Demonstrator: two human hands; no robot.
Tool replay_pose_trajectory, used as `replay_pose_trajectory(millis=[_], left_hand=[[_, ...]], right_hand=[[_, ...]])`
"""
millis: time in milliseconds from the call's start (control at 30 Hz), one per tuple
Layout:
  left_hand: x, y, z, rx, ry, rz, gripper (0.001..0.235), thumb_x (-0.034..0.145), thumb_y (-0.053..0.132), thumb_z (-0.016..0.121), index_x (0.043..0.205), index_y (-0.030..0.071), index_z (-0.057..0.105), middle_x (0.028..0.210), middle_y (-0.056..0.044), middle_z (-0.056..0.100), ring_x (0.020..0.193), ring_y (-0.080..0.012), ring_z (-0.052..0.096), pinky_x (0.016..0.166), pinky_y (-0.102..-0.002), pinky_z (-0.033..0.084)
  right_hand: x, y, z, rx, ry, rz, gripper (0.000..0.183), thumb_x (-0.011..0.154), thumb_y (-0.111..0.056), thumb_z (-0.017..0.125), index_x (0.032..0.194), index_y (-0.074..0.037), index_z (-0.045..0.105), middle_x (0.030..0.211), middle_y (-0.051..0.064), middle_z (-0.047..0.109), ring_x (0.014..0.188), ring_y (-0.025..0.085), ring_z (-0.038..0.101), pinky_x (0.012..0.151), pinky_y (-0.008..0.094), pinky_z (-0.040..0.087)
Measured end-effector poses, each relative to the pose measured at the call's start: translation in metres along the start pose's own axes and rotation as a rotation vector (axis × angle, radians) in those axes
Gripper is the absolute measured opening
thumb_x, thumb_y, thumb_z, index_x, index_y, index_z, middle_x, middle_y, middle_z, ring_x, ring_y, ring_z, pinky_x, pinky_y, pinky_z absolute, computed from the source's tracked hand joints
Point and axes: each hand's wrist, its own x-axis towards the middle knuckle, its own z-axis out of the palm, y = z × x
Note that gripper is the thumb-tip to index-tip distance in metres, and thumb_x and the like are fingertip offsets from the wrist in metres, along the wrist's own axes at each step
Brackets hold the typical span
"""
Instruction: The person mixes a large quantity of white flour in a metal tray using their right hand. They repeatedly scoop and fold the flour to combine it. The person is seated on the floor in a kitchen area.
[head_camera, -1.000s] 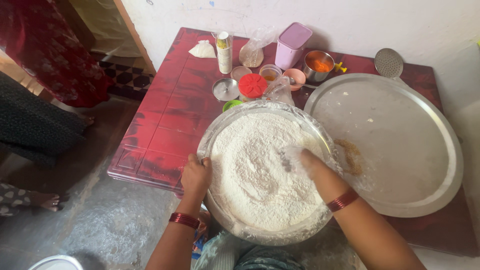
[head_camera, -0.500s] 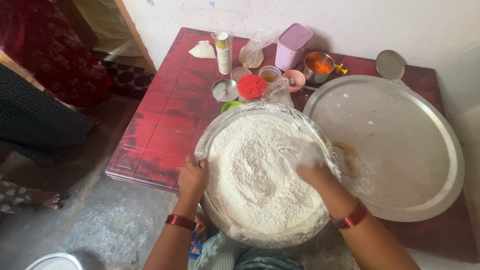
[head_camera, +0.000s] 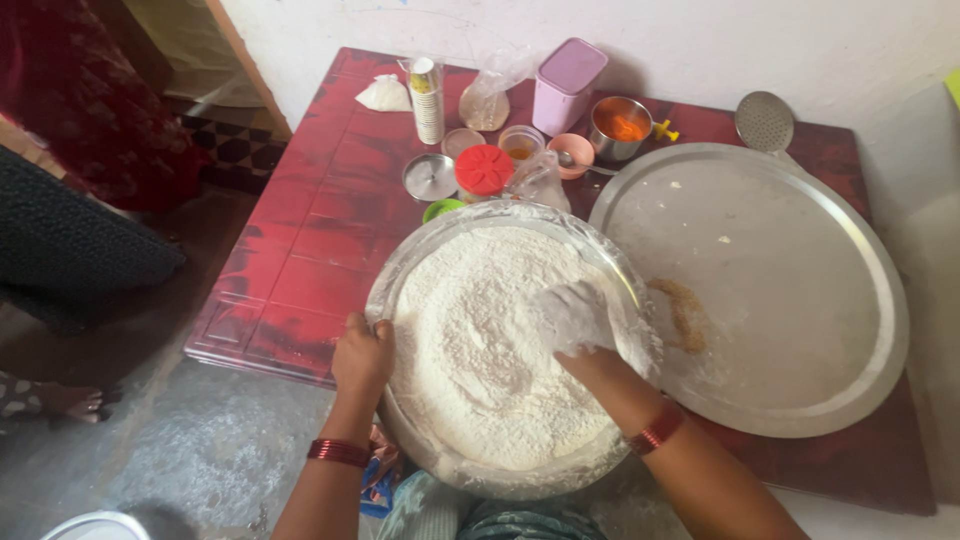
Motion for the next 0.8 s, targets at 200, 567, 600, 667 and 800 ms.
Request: replay_pose_trajectory(millis=[200,567,600,667,800], left_hand=[[0.002,-0.003,0.004,-0.009,0.001,-0.009,0.047,0.094,0.041,0.052,0.113,-0.002,0.058,0.1,-0.033,0.07,0.098,-0.053,0.067,0.09,-0.058,0.05],[0.004,-0.002,0.003,-0.001,0.016,-0.032,0.045,0.093,0.038,0.052,0.11,-0.003,0.06,0.098,-0.034,0.07,0.098,-0.0537,0.066,0.088,-0.059,0.05],[0.005,-0.002,0.003,-0.004,0.016,-0.035,0.045,0.092,0.038,0.052,0.109,-0.003,0.06,0.097,-0.033,0.07,0.097,-0.0534,0.067,0.088,-0.059,0.05],[0.005,-0.004,0.005,-0.011,0.014,-0.038,0.045,0.092,0.038,0.052,0.108,-0.003,0.06,0.096,-0.032,0.07,0.096,-0.0527,0.067,0.088,-0.059,0.05],[0.005,-0.006,0.008,0.011,0.053,-0.021,0.045,0.092,0.038,0.052,0.109,-0.002,0.061,0.097,-0.033,0.07,0.097,-0.0536,0.066,0.089,-0.059,0.05]], right_hand=[[-0.005,0.036,-0.003,0.037,-0.055,0.167,0.03,0.083,-0.014,0.067,0.113,-0.008,0.069,0.122,0.018,0.064,0.117,0.034,0.057,0.105,0.045,0.042],[0.061,0.208,-0.12,-0.229,0.044,0.59,0.038,0.086,-0.017,0.065,0.122,-0.005,0.064,0.13,0.021,0.059,0.121,0.038,0.054,0.106,0.048,0.04],[0.066,0.214,-0.127,-0.258,0.071,0.608,0.039,0.086,-0.017,0.065,0.122,-0.005,0.064,0.13,0.022,0.059,0.122,0.039,0.054,0.106,0.048,0.04],[0.063,0.209,-0.129,-0.292,0.156,0.598,0.04,0.087,-0.018,0.064,0.124,-0.004,0.063,0.132,0.023,0.058,0.123,0.04,0.053,0.106,0.048,0.04],[0.023,0.144,-0.087,-0.082,0.17,0.374,0.043,0.088,-0.019,0.063,0.127,-0.003,0.061,0.134,0.024,0.056,0.124,0.041,0.052,0.107,0.049,0.039]])
